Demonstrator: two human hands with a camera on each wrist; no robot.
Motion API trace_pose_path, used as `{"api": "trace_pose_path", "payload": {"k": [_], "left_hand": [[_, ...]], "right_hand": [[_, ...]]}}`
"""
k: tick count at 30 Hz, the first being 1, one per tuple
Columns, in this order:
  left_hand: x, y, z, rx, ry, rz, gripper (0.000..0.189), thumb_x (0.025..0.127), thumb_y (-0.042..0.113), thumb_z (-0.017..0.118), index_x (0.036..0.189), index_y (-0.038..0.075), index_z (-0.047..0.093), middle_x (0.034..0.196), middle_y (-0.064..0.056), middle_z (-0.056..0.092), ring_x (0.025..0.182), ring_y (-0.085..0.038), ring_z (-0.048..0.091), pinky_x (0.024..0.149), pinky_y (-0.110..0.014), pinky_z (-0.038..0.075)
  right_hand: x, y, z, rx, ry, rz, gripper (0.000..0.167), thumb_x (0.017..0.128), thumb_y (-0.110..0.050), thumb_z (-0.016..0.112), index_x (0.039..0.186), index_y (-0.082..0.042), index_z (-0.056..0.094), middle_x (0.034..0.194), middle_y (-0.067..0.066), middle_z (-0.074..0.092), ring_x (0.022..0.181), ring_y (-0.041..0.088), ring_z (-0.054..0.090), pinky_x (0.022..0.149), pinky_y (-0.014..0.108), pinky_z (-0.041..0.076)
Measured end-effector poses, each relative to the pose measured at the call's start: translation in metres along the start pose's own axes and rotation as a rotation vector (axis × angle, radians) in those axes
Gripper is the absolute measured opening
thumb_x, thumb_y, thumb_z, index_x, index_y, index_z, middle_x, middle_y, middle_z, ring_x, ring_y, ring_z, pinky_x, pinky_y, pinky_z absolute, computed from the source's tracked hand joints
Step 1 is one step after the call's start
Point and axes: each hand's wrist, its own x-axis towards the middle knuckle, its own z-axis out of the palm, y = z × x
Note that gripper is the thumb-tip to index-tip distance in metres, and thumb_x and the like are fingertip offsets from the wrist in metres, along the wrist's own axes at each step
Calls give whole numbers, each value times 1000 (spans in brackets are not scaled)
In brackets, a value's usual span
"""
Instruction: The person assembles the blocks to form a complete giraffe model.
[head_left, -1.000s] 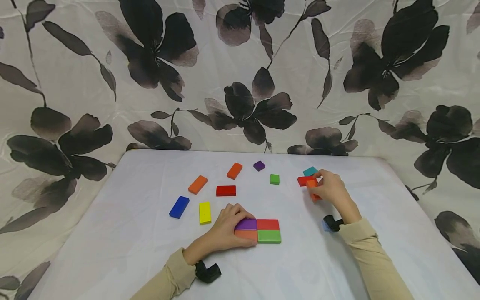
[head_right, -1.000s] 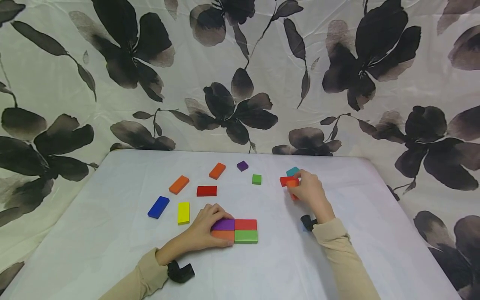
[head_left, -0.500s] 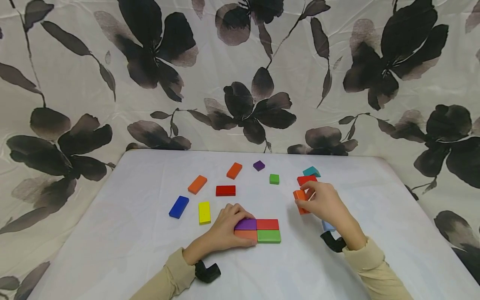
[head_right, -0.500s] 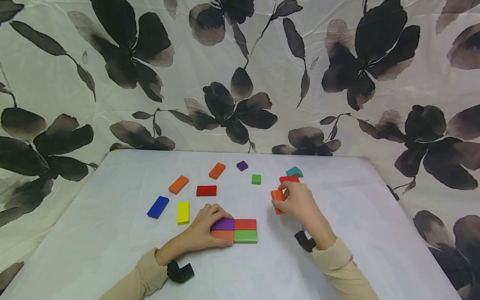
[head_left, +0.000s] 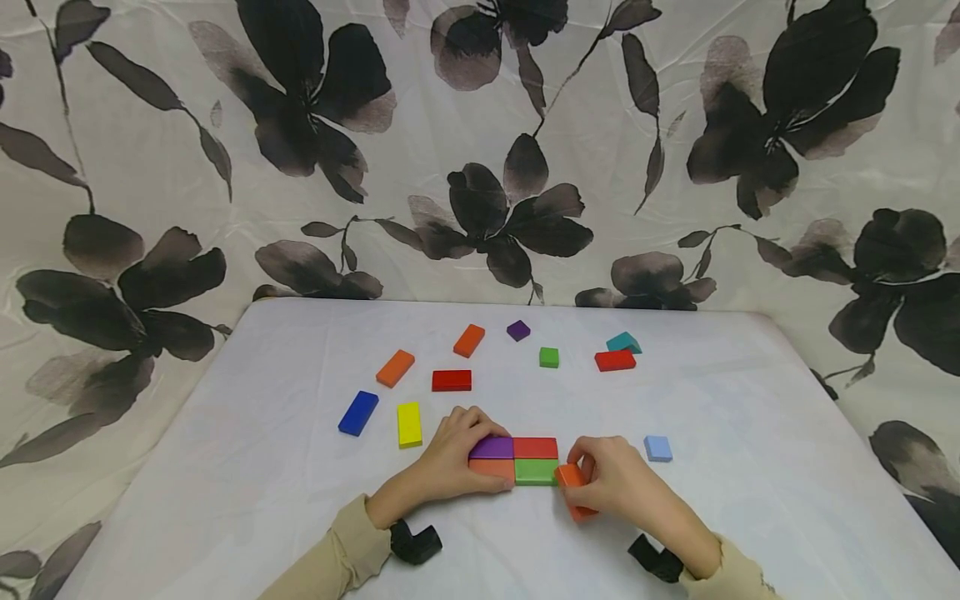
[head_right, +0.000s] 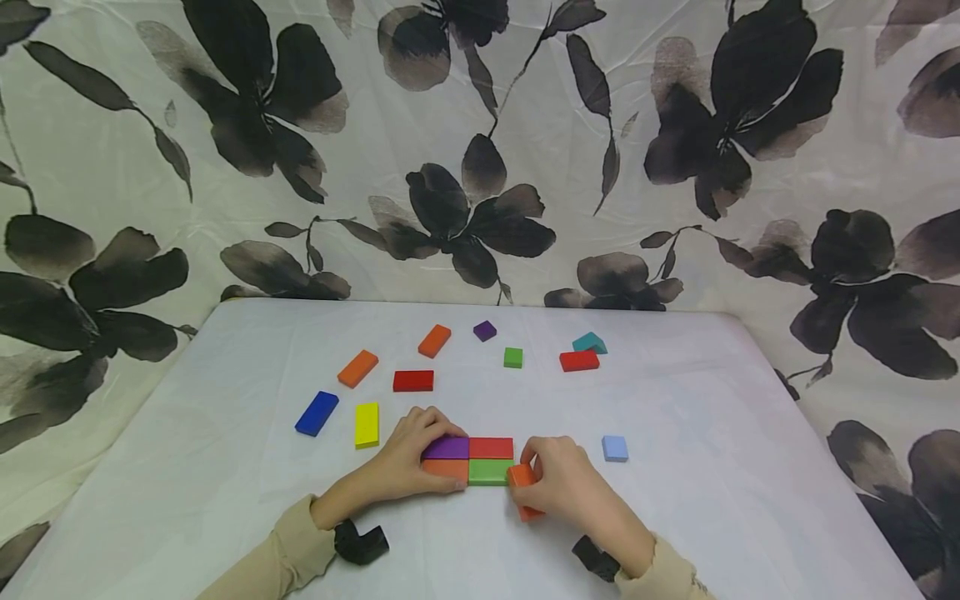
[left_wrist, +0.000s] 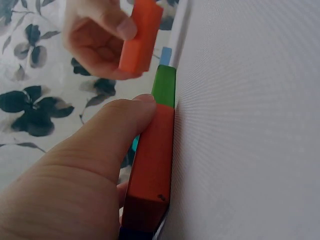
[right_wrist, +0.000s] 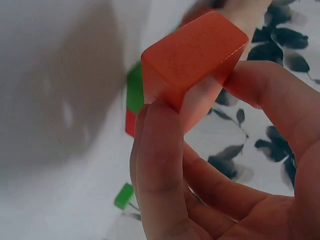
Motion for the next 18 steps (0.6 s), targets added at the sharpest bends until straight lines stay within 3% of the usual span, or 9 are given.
{"api": "trace_pose_path", "payload": {"k": [10,15,18], "left_hand": [[0,1,0,-3,0,2,53,74,47,84,119,26,65,108,12,49,107,-10,38,87,-35,34],[0,2,-1,-6,-3,-9,52,75,48,83,119,27,64,109,13,49,108,-10,37,87,-35,35],[0,2,-1,-7,-6,-13,52,75,47,83,119,27,64,109,13,49,108,-10,37,88,-35,35]], "right_hand": [[-9,3,22,18,-113,57,31,73,-20,86,91,-9,63,65,2,54,61,17,50,51,26,40],[-10,9,24,35,-102,7,37,72,-29,89,91,-12,62,64,0,53,60,15,49,51,25,37],[-9,17,19,108,-147,-33,39,72,-30,89,94,-12,63,68,-1,55,61,14,51,52,25,39]]}}
